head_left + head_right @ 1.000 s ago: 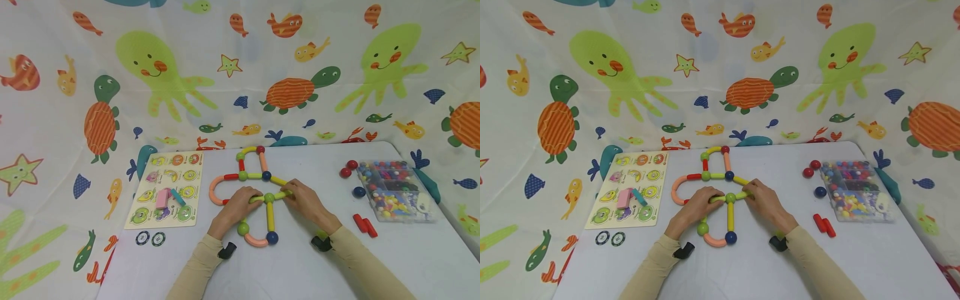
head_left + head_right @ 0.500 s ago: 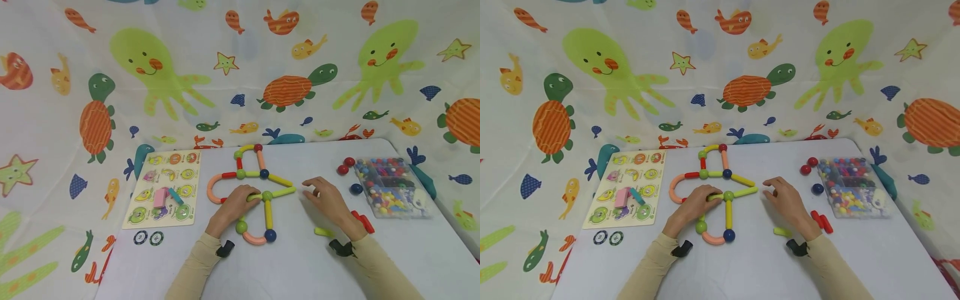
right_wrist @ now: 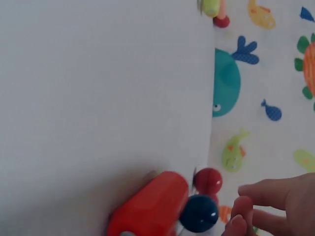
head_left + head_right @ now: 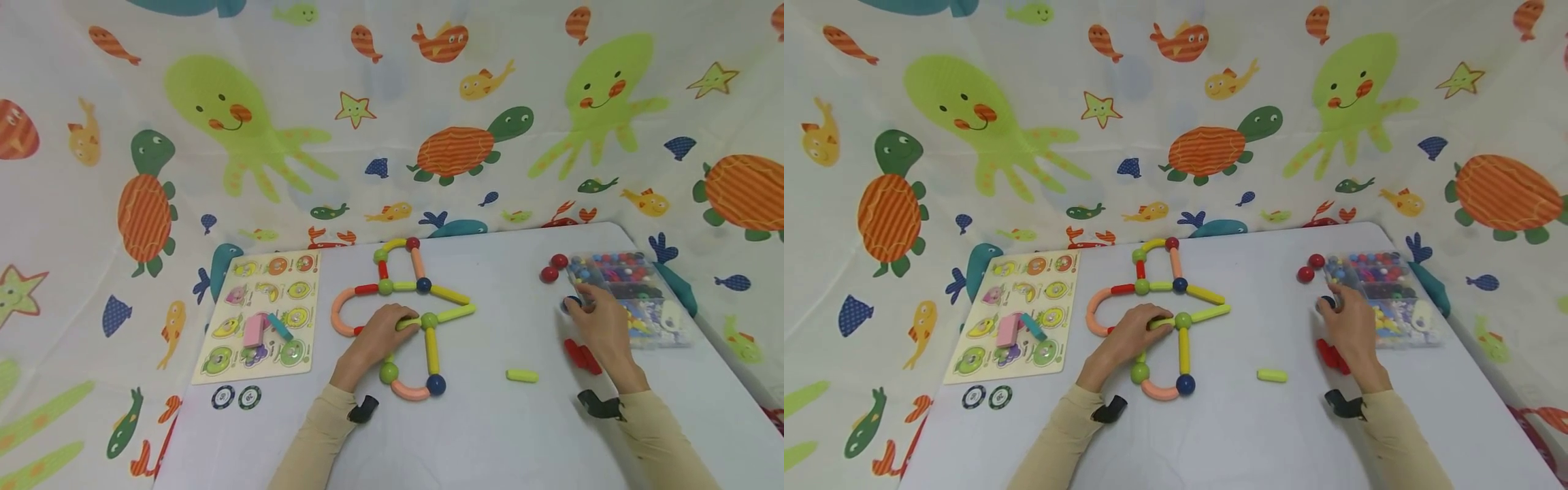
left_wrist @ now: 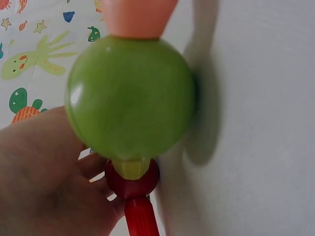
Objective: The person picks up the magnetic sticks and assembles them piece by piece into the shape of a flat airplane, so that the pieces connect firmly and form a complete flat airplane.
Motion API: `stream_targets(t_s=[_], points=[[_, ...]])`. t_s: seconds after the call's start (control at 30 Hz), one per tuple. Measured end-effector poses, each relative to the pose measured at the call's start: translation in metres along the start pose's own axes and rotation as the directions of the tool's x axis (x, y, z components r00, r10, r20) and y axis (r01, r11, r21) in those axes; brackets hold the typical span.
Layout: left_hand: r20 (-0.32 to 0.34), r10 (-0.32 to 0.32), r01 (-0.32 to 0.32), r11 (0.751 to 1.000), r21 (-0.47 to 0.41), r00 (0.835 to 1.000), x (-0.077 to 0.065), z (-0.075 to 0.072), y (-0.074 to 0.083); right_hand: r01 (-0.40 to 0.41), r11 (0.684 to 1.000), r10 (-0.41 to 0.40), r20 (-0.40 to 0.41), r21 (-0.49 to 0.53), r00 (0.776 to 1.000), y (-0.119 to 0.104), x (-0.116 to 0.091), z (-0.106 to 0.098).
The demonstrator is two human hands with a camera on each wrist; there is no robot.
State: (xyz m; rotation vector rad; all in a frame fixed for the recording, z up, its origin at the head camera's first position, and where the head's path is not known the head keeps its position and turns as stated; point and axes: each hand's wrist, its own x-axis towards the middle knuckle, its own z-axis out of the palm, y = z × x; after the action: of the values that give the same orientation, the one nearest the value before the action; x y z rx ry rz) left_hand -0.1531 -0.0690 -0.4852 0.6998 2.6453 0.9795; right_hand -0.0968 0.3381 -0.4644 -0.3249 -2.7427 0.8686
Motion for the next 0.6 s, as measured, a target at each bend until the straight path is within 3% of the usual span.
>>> stream_targets(t_s=[0.23,0.6], points=[[-0.003,0.009,-0.009,1.000,-0.017,1.000,-0.0011,0.0000,-0.0004,-0.088,0.996,0.088,0.024,-0.002,0.996,0.0080,0.0026,0.0030],[-0.009,0.001,-0.002,0.999,-0.044,1.000,0.0011,-0.0010,0.0015,-0.060,0.998,0.062,0.090,-0.019,0.994,0.0080,0.0001,0.0086]])
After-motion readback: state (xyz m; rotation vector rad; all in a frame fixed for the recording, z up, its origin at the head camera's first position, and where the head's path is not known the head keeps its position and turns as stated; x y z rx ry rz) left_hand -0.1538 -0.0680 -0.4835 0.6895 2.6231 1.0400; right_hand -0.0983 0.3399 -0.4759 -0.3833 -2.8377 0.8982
